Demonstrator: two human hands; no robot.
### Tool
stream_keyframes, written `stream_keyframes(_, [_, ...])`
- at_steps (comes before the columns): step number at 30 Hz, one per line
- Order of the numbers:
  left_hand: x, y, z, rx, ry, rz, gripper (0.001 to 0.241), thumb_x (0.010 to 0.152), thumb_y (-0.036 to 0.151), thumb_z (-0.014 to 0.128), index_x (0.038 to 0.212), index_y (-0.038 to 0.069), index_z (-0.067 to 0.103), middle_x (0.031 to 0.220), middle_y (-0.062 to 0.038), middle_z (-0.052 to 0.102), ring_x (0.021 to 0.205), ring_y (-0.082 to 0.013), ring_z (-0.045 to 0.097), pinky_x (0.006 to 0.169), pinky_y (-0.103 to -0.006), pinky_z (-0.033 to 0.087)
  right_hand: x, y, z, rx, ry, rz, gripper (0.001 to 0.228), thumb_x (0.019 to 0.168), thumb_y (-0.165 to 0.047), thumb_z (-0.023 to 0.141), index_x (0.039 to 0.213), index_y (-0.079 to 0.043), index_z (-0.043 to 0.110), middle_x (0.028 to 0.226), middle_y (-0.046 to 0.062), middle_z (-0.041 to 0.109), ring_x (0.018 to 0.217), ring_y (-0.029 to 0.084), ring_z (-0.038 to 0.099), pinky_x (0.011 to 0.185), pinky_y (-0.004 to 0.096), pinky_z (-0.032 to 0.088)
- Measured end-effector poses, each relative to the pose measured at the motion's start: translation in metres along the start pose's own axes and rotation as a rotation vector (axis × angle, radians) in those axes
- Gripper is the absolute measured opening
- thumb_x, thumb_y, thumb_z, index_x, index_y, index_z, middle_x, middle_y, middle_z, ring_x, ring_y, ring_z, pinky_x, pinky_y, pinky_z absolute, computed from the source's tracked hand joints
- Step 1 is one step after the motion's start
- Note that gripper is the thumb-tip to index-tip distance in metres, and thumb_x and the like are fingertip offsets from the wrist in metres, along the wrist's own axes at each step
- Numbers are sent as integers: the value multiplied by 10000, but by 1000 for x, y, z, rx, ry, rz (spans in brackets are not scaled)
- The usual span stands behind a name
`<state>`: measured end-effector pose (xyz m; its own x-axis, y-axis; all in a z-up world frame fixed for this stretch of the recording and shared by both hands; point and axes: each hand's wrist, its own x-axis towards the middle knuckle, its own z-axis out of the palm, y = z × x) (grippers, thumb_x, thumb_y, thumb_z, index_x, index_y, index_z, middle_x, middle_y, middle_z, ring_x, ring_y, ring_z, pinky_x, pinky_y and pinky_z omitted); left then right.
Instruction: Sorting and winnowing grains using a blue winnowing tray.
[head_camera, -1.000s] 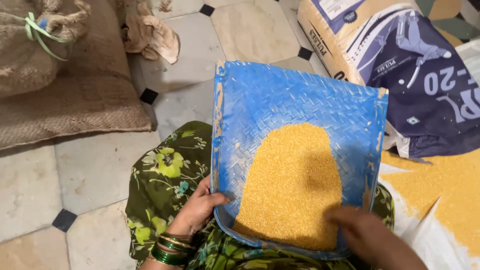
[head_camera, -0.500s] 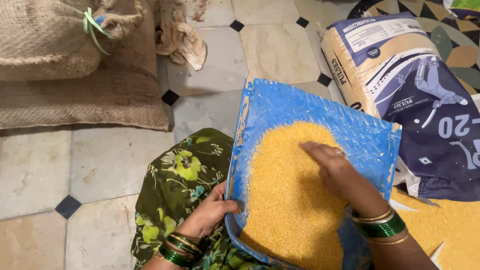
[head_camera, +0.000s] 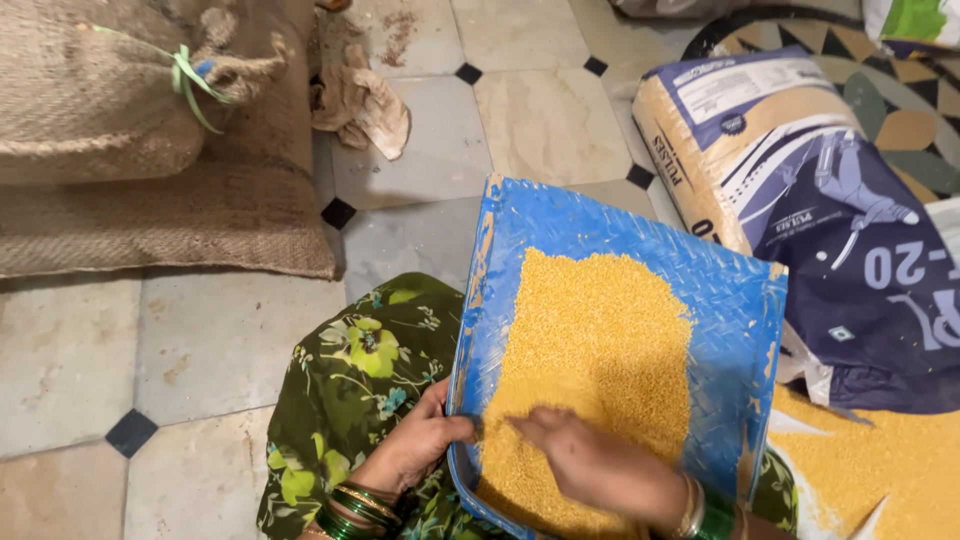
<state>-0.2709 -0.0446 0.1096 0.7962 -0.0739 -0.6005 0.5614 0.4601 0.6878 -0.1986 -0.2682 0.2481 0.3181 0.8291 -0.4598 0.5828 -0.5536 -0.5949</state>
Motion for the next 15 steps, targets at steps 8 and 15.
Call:
stream_keyframes(8, [-5, 5, 2, -1, -44, 9, 808, 682, -91, 645, 1458, 10, 444, 1026, -111, 683, 890, -199, 654, 819, -317, 549, 12, 79, -59, -91, 647, 59, 558, 833, 65, 431, 1387, 47, 489, 1088, 228, 639, 942, 349, 648, 885, 401, 538])
stream_keyframes(15, [-7, 12, 6, 59, -1, -70, 887, 711, -55, 667, 1513, 2, 293, 1066, -152, 684, 923, -214, 676, 887, -339, 565, -72, 102, 23, -31, 193, 373, 443, 836, -175, 625, 1275, -182, 681, 1059, 96, 741, 942, 291, 706, 849, 397, 552])
